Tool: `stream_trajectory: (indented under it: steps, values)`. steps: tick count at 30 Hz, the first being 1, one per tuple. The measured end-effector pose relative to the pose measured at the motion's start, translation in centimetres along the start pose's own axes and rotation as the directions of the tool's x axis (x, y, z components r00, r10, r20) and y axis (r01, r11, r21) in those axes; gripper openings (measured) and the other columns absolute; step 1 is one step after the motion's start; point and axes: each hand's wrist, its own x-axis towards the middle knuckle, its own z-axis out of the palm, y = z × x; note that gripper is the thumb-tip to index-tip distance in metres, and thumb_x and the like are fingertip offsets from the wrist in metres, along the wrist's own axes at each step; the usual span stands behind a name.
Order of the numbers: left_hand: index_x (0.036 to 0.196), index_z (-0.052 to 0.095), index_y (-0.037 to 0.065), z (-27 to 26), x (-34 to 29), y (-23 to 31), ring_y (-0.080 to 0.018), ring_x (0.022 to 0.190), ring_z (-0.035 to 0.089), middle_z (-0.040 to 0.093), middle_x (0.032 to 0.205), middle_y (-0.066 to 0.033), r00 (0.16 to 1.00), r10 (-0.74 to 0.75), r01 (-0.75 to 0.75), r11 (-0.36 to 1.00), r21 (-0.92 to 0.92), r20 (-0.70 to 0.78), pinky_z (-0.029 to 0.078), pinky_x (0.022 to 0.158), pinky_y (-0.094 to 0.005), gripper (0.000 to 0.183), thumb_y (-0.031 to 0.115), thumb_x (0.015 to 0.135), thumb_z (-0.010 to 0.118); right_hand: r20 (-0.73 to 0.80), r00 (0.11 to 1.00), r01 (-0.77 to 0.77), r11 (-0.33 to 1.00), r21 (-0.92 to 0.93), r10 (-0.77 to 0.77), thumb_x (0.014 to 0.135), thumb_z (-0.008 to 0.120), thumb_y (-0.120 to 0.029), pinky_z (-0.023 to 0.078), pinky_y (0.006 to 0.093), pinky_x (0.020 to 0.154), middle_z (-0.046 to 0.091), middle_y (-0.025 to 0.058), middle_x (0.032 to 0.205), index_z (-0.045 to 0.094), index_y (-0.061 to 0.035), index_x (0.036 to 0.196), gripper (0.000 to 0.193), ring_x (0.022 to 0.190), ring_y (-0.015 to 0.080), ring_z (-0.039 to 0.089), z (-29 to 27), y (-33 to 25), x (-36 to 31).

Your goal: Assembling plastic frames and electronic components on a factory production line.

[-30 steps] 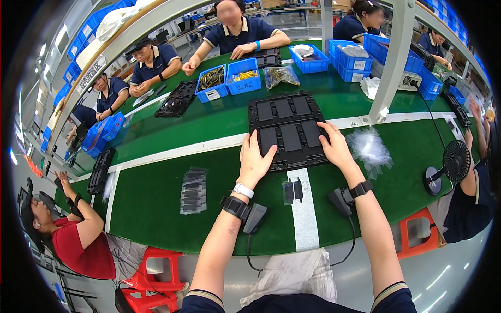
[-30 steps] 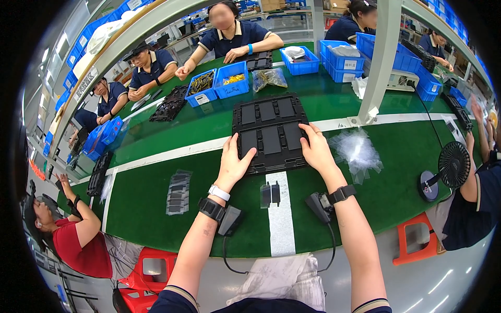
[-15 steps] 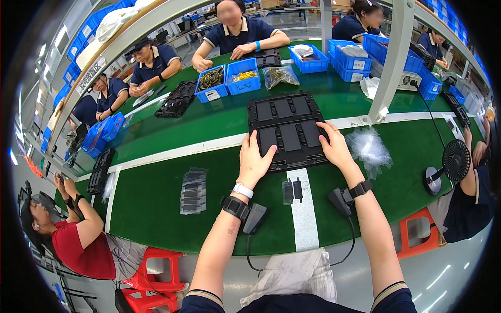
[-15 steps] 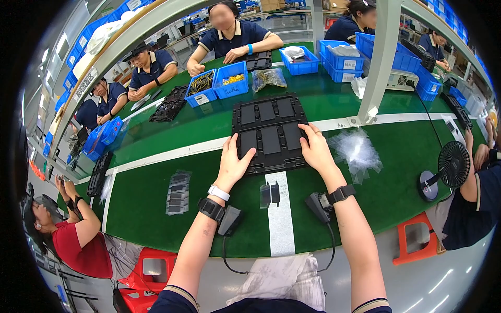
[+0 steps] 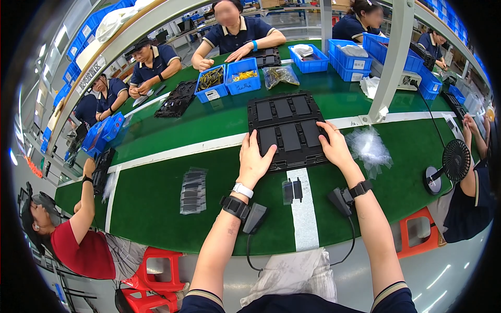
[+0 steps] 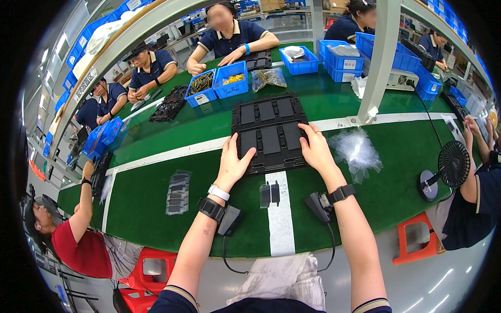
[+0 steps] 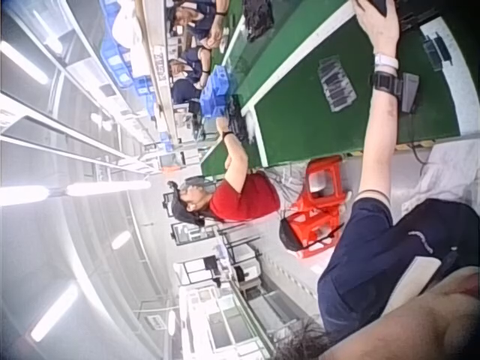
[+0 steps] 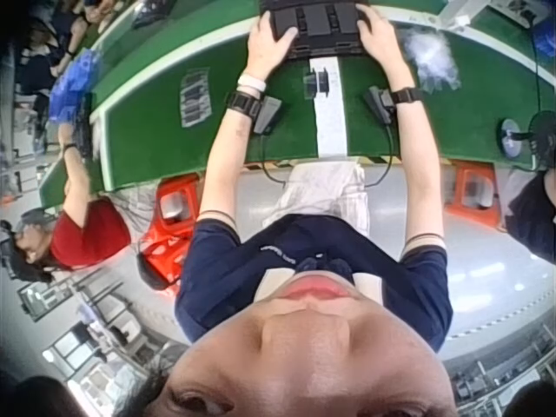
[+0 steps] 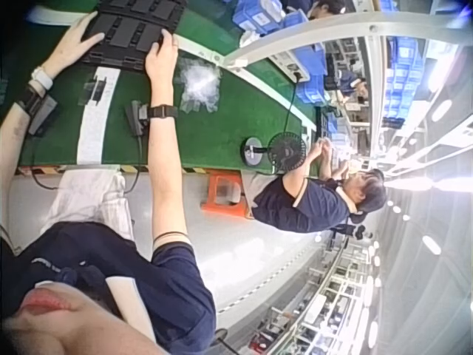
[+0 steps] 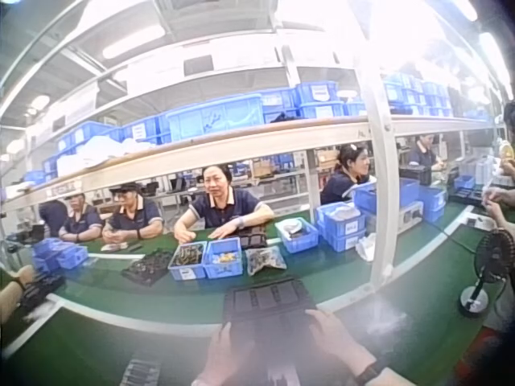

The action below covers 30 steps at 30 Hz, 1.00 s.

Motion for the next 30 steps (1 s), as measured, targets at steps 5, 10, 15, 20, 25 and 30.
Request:
stream_trajectory:
  steps: [5,10,15,20,25,30]
  values:
    - [0.131,0.032,-0.003,-0.1,0.0,0.2,-0.0415,0.122,0.035,0.032,0.132,-0.0302,1.000,-0.001,0.002,1.000,0.017,-0.003,0.029,0.102,-0.0433,0.076,0.041,0.077,0.061,0.001,1.000,0.012,1.000,0.012,-0.012,0.081,0.053,-0.004,0.036,0.0413,0.098,0.042,0.0286,0.125,0.049,-0.0082,0.118,0.038,0.115,0.0419,0.043,0.0,0.2,0.0]
    - [0.131,0.032,-0.004,-0.3,0.1,0.3,-0.0429,0.121,0.035,0.032,0.132,-0.0315,1.000,-0.003,0.003,1.000,0.004,-0.008,0.029,0.102,-0.0437,0.077,0.041,0.076,0.062,-0.002,1.000,0.011,1.000,0.013,-0.011,0.081,0.053,-0.005,0.036,0.0406,0.098,0.043,0.0276,0.125,0.050,-0.0078,0.118,0.037,0.116,0.0410,0.043,-0.1,-0.1,0.1]
    - [0.132,0.027,-0.005,-0.7,-0.1,1.2,-0.0451,0.122,0.032,0.025,0.133,-0.0328,0.999,-0.031,0.029,0.999,-0.042,-0.036,0.029,0.102,-0.0438,0.082,0.037,0.074,0.066,-0.011,0.999,0.032,0.999,0.002,-0.032,0.080,0.053,-0.005,0.036,0.0405,0.098,0.045,0.0266,0.124,0.050,-0.0067,0.117,0.038,0.115,0.0402,0.043,-0.2,-0.3,0.3]
    - [0.120,0.037,-0.002,-2.4,0.3,3.9,-0.0386,0.125,0.027,0.029,0.130,-0.0268,0.912,0.046,-0.112,0.984,-0.139,-0.408,0.028,0.101,-0.0443,0.074,0.032,0.068,0.076,-0.013,0.999,0.039,0.999,0.007,-0.039,0.080,0.053,-0.004,0.037,0.0404,0.097,0.046,0.0260,0.123,0.050,-0.0065,0.117,0.038,0.114,0.0401,0.044,-0.5,0.0,0.1]
    - [0.111,0.043,0.003,-2.7,0.1,3.7,-0.0367,0.122,0.032,0.032,0.128,-0.0233,0.866,0.059,-0.133,0.984,-0.115,-0.497,0.030,0.099,-0.0443,0.062,0.030,0.066,0.078,-0.010,0.999,0.041,0.999,0.016,-0.041,0.080,0.053,-0.003,0.037,0.0401,0.097,0.046,0.0259,0.122,0.050,-0.0068,0.118,0.038,0.114,0.0399,0.045,-0.2,0.1,0.0]
    - [0.109,0.045,0.003,-2.9,0.1,3.8,-0.0364,0.121,0.035,0.033,0.128,-0.0224,0.857,0.058,-0.150,0.979,-0.140,-0.512,0.030,0.099,-0.0441,0.059,0.029,0.067,0.077,-0.005,1.000,0.029,0.999,0.013,-0.029,0.080,0.053,-0.003,0.037,0.0398,0.097,0.046,0.0259,0.123,0.049,-0.0065,0.118,0.039,0.115,0.0397,0.044,-0.4,-0.3,0.1]
